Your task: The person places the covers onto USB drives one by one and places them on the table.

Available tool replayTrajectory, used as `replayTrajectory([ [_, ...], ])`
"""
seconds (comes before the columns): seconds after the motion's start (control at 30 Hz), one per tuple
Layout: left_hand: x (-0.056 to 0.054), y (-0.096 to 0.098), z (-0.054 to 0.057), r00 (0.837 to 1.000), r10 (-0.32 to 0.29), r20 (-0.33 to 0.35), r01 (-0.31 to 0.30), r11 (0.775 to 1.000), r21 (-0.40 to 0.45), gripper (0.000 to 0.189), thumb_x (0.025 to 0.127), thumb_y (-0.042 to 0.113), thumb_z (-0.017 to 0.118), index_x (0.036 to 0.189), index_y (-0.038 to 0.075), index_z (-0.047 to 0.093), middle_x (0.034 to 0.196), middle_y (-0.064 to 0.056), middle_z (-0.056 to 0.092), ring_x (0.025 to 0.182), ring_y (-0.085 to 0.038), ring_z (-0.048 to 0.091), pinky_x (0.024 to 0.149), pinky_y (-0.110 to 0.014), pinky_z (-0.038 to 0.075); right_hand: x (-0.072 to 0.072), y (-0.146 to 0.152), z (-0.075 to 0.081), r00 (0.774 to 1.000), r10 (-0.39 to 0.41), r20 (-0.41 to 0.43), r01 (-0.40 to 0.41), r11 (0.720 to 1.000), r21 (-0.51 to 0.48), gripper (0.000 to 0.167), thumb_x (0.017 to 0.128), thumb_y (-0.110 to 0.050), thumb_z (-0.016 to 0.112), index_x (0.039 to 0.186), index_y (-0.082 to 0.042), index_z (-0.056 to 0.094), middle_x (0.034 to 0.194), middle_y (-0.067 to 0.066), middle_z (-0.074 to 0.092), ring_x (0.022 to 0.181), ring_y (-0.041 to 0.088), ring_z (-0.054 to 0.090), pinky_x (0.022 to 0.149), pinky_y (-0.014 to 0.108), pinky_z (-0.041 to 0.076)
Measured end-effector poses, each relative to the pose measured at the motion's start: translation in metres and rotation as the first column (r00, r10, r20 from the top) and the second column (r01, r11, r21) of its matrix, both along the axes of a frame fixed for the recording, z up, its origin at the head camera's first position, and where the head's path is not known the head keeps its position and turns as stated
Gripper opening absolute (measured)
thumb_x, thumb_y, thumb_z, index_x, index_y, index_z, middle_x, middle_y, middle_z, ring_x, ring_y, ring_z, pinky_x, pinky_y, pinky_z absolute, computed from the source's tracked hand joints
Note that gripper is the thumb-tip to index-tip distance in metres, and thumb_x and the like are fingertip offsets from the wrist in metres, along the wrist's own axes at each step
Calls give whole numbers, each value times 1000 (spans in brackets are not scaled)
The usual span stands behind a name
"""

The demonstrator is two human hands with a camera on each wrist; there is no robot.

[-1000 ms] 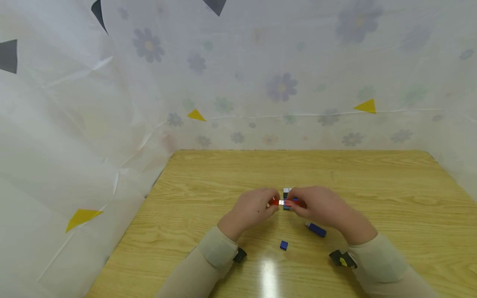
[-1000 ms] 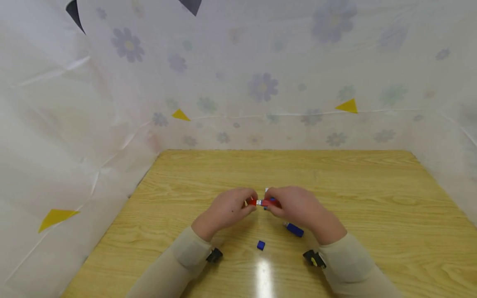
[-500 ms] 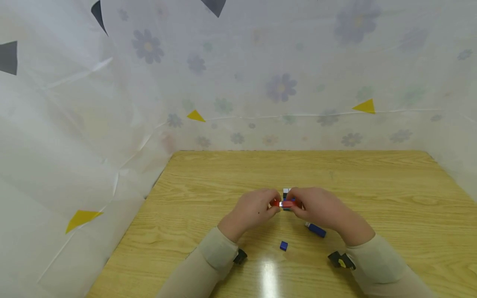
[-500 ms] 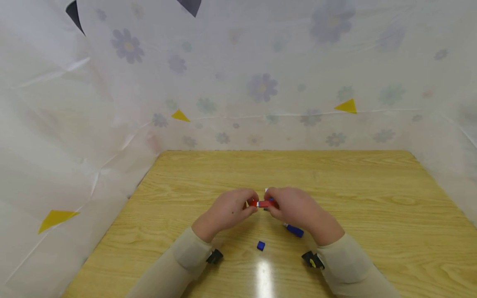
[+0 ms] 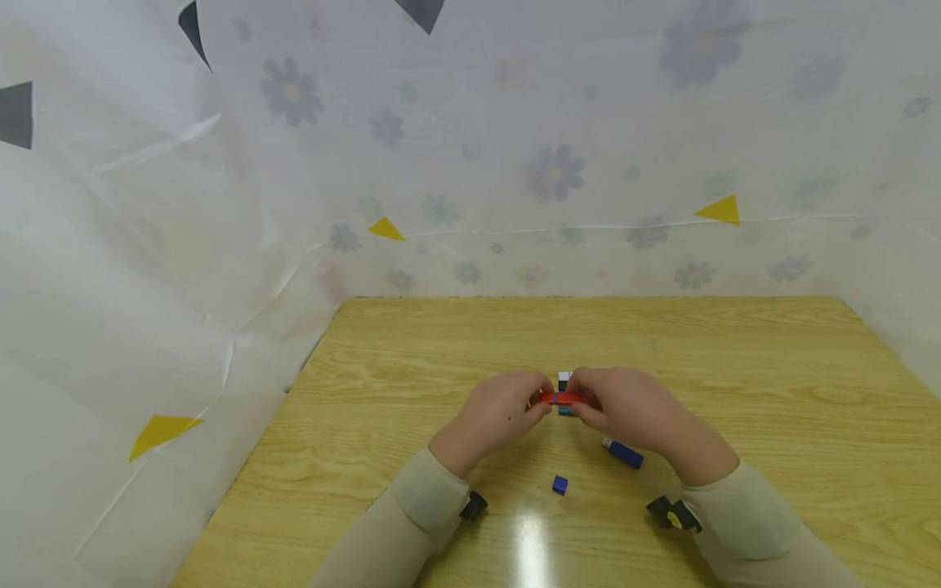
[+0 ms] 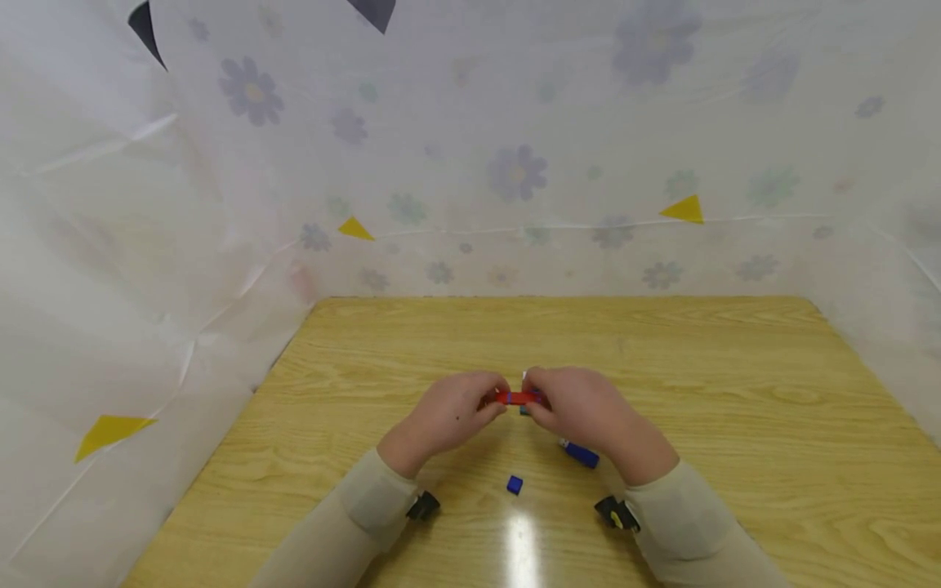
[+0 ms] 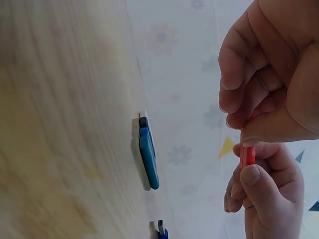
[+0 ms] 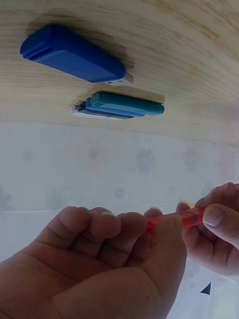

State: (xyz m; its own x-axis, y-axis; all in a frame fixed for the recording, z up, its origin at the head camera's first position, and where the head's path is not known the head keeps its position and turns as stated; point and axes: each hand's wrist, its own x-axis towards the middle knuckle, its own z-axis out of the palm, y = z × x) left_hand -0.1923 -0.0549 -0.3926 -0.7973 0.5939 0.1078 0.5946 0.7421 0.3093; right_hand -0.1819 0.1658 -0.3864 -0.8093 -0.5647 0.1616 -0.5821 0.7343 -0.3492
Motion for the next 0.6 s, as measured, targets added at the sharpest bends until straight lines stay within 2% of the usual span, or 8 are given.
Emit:
replayTrajectory([
  [0.3, 0, 1, 1, 1000, -28, -9, 28, 999, 19, 13, 99, 23, 69, 110, 15, 68, 84, 11, 59, 67, -4, 50, 59, -19, 42, 0, -3, 0, 1000, -7, 16, 6, 1000, 18, 9, 97, -26, 72, 100, -21, 65, 77, -17, 58, 58, 1, 48, 55, 26, 44],
  [0.47, 1, 3, 2, 1000, -17, 8, 17, 1000, 12, 12, 99, 22, 68, 108, 14, 69, 86, 10, 61, 68, -4, 51, 60, -19, 43, 0, -4, -3, 1000, -8, 18, 8, 1000, 19, 9, 97, -25, 72, 98, -20, 65, 77, -16, 58, 58, 2, 48, 55, 25, 44],
  [0.6, 2, 4, 3, 1000, -5, 30, 4, 1000, 28, 11, 100, 23, 68, 108, 15, 69, 85, 10, 61, 68, -4, 51, 60, -19, 43, -1, -2, -4, 999, -9, 38, 10, 1000, -16, 9, 97, -24, 71, 101, -20, 65, 80, -16, 60, 61, 2, 50, 58, 26, 46],
])
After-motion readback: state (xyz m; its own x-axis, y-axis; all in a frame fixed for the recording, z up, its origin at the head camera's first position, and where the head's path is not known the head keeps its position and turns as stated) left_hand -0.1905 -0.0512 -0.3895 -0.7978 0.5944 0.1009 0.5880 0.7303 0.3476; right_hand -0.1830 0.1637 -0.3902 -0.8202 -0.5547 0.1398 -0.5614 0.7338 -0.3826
